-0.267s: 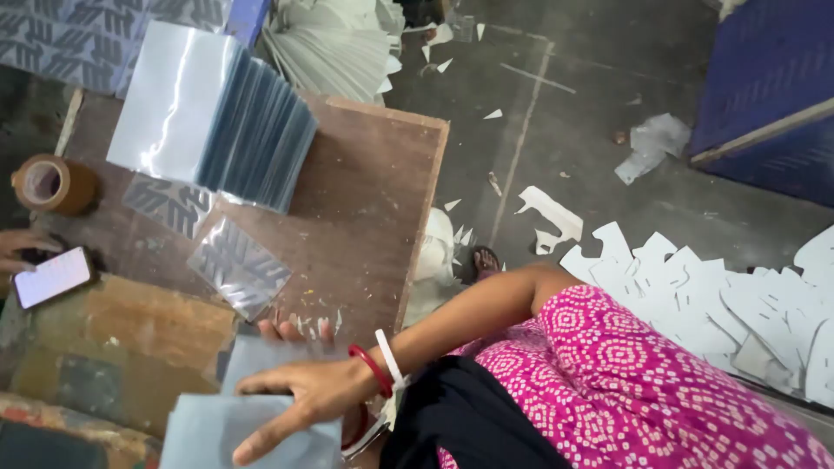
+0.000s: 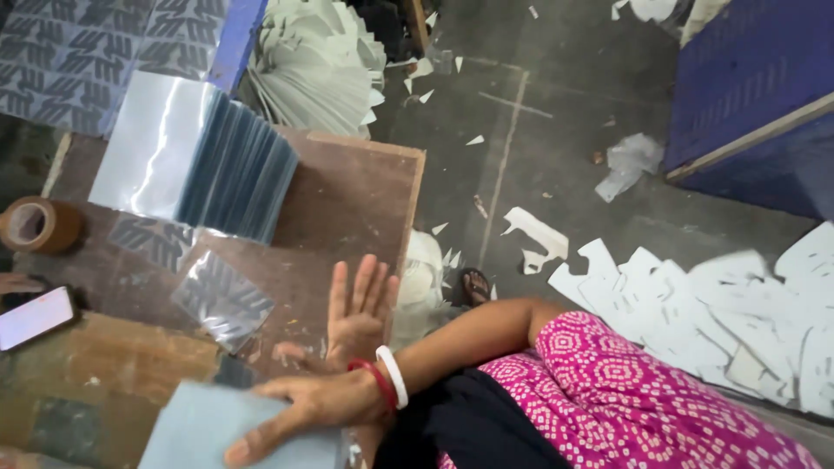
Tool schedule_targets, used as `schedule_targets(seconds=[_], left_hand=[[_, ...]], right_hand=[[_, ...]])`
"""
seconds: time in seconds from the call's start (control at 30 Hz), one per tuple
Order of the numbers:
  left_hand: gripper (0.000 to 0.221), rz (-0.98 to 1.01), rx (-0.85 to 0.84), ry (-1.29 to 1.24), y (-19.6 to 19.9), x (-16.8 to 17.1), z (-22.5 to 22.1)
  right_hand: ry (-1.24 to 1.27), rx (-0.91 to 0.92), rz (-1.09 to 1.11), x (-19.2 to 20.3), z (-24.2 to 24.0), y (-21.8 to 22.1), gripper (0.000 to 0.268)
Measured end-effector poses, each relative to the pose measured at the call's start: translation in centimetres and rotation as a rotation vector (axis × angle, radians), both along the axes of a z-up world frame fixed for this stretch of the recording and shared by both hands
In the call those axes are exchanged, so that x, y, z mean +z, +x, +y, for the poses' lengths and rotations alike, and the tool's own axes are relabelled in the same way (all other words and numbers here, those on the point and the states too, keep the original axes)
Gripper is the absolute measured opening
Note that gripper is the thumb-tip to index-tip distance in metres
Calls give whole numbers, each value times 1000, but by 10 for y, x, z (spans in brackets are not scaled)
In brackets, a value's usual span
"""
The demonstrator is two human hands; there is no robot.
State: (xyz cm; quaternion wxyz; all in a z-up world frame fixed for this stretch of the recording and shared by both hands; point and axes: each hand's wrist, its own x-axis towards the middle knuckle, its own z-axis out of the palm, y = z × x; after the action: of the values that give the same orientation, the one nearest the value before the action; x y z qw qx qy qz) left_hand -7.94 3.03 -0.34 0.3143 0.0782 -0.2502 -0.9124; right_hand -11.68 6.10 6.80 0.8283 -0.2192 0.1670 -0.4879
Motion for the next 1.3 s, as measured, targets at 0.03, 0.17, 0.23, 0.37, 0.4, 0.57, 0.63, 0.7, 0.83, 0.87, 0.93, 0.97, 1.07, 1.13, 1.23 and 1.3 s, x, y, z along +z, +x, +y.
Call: schedule_targets(seconds=[0.03,0.17,0.23,0.37,0.4,0.57,0.63,0.7,0.83,0.87,0.93,0.97,1.07,1.13,1.23,1.3], left_hand=[[110,148,-125,-30,-11,-3,6],[103,-354,18,20,48,-115,-16],[101,-462,73,133,56,-118,-16],[100,-682,193,356,3,39,17],[101,-733,220,413,-9,69,26],[106,-912,329,657,39,-85,26],[74,-112,-6,335,148,-234,51],[55,-102,4,397,148,-242,50],[54,-1228,10,-173,75,-154,38],[54,-1226,12,-170,80,-159,35],[53,-1308,99,-201,88,-170,26],[53,-1304,103,-198,86,-155,23],[61,-1199,224,-153,93,-138,9],[66,-1174,412,-631,122,-165,-4],[72,-1118,598,-673,112,-126,0],[75,-1098,654,-658,115,-132,4]], right_hand=[[102,37,6,0,5,-10,82],[175,-152,-149,-63,16,-44,72],[52,-258,40,-73,25,-82,66],[256,-346,199,-129,47,-123,62],[338,-391,172,-140,57,-127,61],[530,-495,208,-193,94,-168,63],[512,-477,413,-203,107,-182,68],[456,-456,492,-222,111,-184,71],[200,-407,695,-262,106,-179,81],[200,-403,697,-262,98,-175,81],[1,-356,975,-262,82,-169,86],[-1,-352,979,-257,74,-167,86],[-167,-310,1127,-236,47,-162,82],[-232,-304,1064,-214,33,-155,74],[-311,-401,1044,-210,17,-145,70],[-356,-472,1045,-217,14,-135,68]])
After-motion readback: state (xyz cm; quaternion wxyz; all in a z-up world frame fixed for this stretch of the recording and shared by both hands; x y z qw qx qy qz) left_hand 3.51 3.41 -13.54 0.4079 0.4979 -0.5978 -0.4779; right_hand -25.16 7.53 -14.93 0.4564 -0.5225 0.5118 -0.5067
